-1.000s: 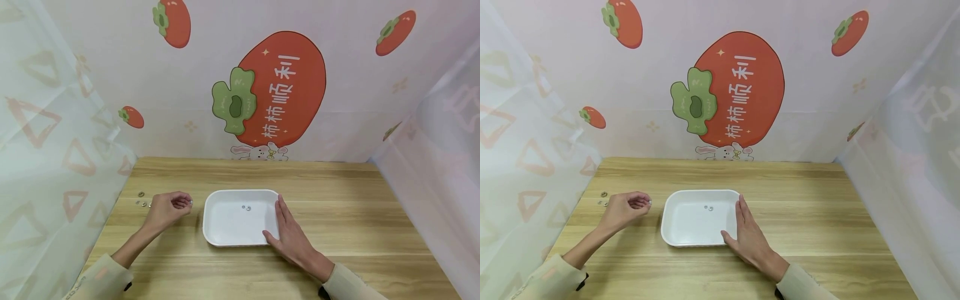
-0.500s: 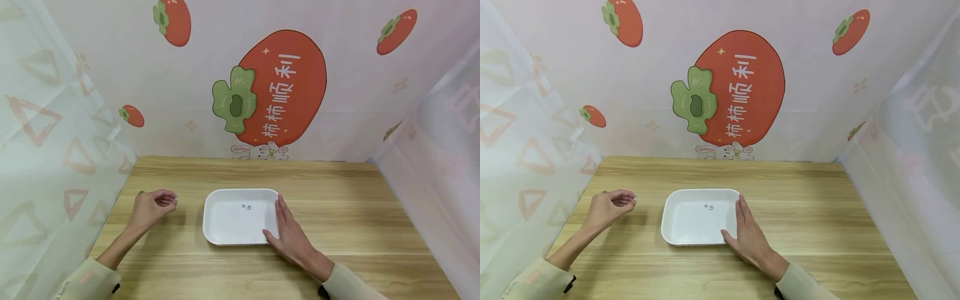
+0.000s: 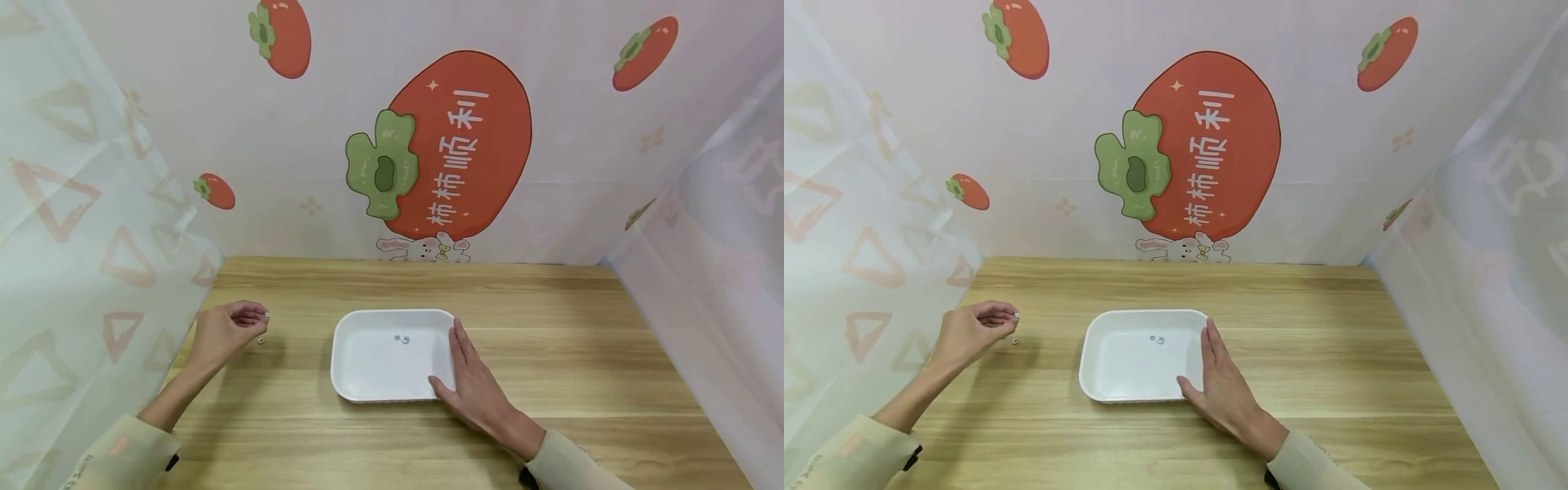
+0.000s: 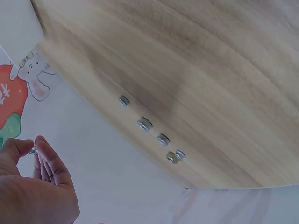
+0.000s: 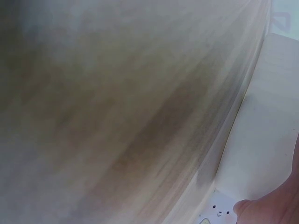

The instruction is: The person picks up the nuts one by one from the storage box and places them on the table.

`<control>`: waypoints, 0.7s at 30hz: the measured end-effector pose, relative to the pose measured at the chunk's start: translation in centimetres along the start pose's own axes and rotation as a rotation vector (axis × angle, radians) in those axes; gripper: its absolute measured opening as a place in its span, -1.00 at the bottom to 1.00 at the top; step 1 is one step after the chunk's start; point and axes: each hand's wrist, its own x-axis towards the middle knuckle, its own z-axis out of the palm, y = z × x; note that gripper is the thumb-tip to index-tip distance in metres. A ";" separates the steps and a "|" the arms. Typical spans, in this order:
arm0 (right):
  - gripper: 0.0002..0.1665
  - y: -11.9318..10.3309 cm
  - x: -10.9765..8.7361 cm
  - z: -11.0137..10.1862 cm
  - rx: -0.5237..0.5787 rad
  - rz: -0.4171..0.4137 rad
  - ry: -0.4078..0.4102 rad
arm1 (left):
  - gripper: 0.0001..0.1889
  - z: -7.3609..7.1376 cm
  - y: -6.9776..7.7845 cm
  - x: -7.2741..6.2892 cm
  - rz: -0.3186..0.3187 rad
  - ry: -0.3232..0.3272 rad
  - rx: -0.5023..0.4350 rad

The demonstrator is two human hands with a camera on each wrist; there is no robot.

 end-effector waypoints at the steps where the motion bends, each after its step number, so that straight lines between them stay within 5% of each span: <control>1: 0.20 0.0 0.0 0.0 0.001 0.000 0.000 | -0.91 -0.1 -0.1 0.1 0.000 0.002 0.004; 21: 0.21 0.0 0.1 0.0 -0.002 -0.002 -0.004 | -0.90 -2.6 -2.0 1.3 0.024 0.024 0.154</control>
